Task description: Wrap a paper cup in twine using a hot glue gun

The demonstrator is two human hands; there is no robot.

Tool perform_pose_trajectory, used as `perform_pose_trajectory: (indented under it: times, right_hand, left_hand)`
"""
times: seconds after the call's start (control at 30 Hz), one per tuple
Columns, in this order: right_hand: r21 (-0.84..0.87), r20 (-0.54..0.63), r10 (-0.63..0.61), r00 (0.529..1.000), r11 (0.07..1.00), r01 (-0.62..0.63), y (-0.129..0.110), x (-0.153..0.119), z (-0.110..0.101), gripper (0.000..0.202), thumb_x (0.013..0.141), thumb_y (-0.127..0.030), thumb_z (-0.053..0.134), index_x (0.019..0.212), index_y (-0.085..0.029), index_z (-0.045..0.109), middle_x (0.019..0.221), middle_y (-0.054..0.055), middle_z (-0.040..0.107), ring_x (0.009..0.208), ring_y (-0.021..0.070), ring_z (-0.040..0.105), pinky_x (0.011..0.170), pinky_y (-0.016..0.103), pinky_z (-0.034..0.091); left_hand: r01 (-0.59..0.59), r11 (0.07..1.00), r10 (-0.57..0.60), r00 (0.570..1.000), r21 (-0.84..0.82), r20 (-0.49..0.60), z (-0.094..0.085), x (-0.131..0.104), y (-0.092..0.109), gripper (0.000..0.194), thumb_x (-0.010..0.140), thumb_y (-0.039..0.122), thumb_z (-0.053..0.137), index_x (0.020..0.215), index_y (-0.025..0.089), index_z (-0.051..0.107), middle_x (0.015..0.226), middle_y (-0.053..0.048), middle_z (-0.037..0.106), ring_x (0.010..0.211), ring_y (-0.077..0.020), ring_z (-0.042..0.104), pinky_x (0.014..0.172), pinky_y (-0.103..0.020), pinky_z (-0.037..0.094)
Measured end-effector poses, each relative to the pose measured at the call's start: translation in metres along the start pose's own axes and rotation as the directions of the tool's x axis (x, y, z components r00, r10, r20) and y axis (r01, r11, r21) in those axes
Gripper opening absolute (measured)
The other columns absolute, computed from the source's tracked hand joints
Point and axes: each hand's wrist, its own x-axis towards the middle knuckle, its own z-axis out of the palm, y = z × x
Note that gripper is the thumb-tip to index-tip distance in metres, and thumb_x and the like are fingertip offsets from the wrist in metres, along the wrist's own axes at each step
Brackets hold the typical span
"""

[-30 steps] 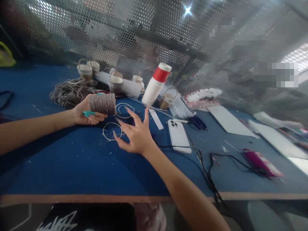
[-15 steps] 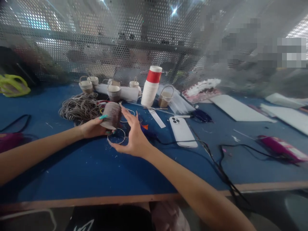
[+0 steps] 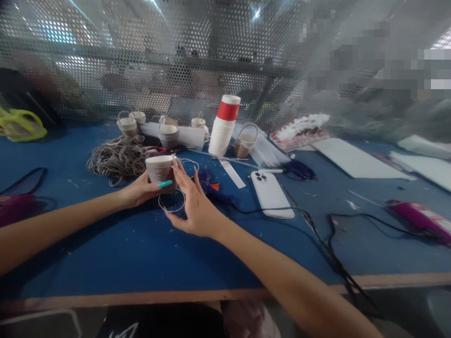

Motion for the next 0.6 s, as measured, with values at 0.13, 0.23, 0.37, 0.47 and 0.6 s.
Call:
perform_pose_trajectory:
  times: [0.13, 0.23, 0.37, 0.47, 0.6]
  right_hand:
    - [-0.050, -0.123, 0.015, 0.992, 0.999, -0.021, 0.005, -0.001, -0.002, 0.097, 0.087, -0.019, 0.061, 0.152, -0.027, -0.010, 0.168, 0.021, 0.001, 0.156, 0.0321, 0.003, 0.124, 0.066, 0.009]
    - [-0.030, -0.164, 0.061, 0.984, 0.997, -0.067, 0.011, -0.001, -0.004, 0.092, 0.089, -0.018, 0.059, 0.151, -0.030, -0.007, 0.169, 0.018, -0.001, 0.156, 0.0301, 0.001, 0.124, 0.065, 0.014]
    - [0.021, -0.161, 0.036, 0.986, 0.999, -0.033, 0.013, -0.001, -0.002, 0.078, 0.093, -0.019, 0.055, 0.150, -0.028, 0.002, 0.168, 0.019, 0.011, 0.156, 0.0270, 0.009, 0.126, 0.061, 0.017]
    - [0.034, -0.168, 0.015, 0.986, 0.999, -0.009, 0.010, -0.001, -0.001, 0.077, 0.093, -0.019, 0.055, 0.150, -0.027, 0.004, 0.166, 0.019, 0.021, 0.155, 0.0263, 0.019, 0.126, 0.058, 0.020]
    - [0.034, -0.089, 0.011, 0.996, 0.999, -0.008, 0.000, -0.001, -0.003, 0.082, 0.091, -0.019, 0.056, 0.154, -0.026, 0.004, 0.165, 0.018, 0.025, 0.154, 0.0277, 0.021, 0.126, 0.058, 0.018]
  left_hand:
    - [0.017, 1.000, -0.016, 0.999, -0.026, 0.051, -0.003, 0.001, 0.001, 0.064, 0.064, 0.024, 0.089, 0.121, 0.016, 0.060, 0.119, -0.013, 0.070, 0.116, -0.0320, 0.065, 0.103, -0.048, 0.049]
    - [0.048, 0.999, -0.045, 0.988, -0.022, 0.145, -0.009, 0.003, 0.000, 0.060, 0.064, 0.027, 0.087, 0.119, 0.015, 0.065, 0.116, -0.014, 0.072, 0.112, -0.0323, 0.067, 0.101, -0.046, 0.050]
    - [0.031, 0.999, -0.034, 0.980, 0.020, 0.195, -0.008, 0.003, 0.000, 0.064, 0.063, 0.030, 0.088, 0.121, 0.017, 0.064, 0.121, -0.015, 0.071, 0.115, -0.0332, 0.066, 0.097, -0.044, 0.052]
    - [0.017, 0.998, -0.025, 0.990, 0.056, 0.136, -0.006, 0.002, 0.001, 0.068, 0.060, 0.025, 0.090, 0.122, 0.018, 0.062, 0.121, -0.014, 0.070, 0.114, -0.0317, 0.066, 0.097, -0.043, 0.051]
    - [0.041, 0.999, -0.040, 0.988, -0.003, 0.152, -0.009, 0.004, 0.002, 0.057, 0.063, 0.029, 0.089, 0.114, 0.016, 0.066, 0.109, -0.013, 0.074, 0.103, -0.0294, 0.070, 0.097, -0.045, 0.051]
